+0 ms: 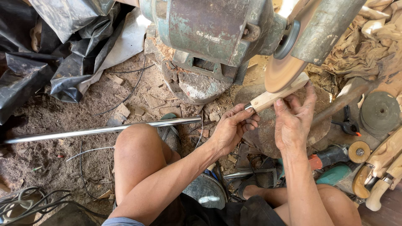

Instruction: The person sits on the ground and uses a bench grinder to smooth and shape a small wooden piece with a metal end. They repeatedly press the wood against the spinning wheel, rotating it to work different surfaces.

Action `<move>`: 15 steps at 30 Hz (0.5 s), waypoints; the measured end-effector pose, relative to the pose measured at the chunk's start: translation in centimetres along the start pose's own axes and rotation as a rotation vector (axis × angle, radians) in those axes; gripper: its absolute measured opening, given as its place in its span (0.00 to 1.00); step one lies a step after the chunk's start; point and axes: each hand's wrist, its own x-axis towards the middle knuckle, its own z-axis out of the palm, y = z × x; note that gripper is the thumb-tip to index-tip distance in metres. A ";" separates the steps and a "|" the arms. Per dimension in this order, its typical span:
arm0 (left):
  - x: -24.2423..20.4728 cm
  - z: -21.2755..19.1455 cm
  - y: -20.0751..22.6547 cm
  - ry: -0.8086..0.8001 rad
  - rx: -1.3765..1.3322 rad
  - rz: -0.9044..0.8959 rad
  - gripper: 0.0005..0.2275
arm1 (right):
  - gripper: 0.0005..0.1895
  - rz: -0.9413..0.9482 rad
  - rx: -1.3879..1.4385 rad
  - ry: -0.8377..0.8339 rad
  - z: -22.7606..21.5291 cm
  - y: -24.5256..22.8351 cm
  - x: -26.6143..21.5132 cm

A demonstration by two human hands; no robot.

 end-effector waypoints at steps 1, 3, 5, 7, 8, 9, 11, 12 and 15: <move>-0.2 -0.2 0.0 0.009 -0.002 -0.002 0.05 | 0.49 -0.007 0.000 -0.009 0.1 0.2 -0.1; -0.6 -0.7 0.0 0.027 -0.004 -0.011 0.06 | 0.50 -0.022 0.002 -0.024 0.4 0.6 -0.5; -1.0 -1.3 0.0 0.020 0.004 -0.015 0.06 | 0.51 -0.010 -0.020 -0.017 0.5 0.8 -0.9; -1.4 -1.9 0.0 0.012 0.006 -0.020 0.07 | 0.52 -0.005 -0.026 -0.020 0.7 1.0 -1.4; -1.5 -2.1 0.1 0.008 0.004 -0.023 0.07 | 0.52 -0.005 -0.021 -0.026 0.9 1.1 -1.7; -1.9 -2.5 0.2 0.008 0.001 -0.026 0.07 | 0.53 -0.002 -0.017 -0.034 1.1 1.2 -2.0; -2.8 -3.1 0.5 0.007 0.021 -0.032 0.07 | 0.53 0.016 -0.106 -0.035 1.6 1.2 -2.5; -3.3 -3.3 0.9 0.005 0.032 -0.037 0.08 | 0.53 0.022 -0.151 -0.033 1.9 1.2 -2.8; -5.0 -3.9 2.2 -0.017 0.142 -0.036 0.11 | 0.52 0.113 -0.002 -0.068 2.5 0.8 -4.4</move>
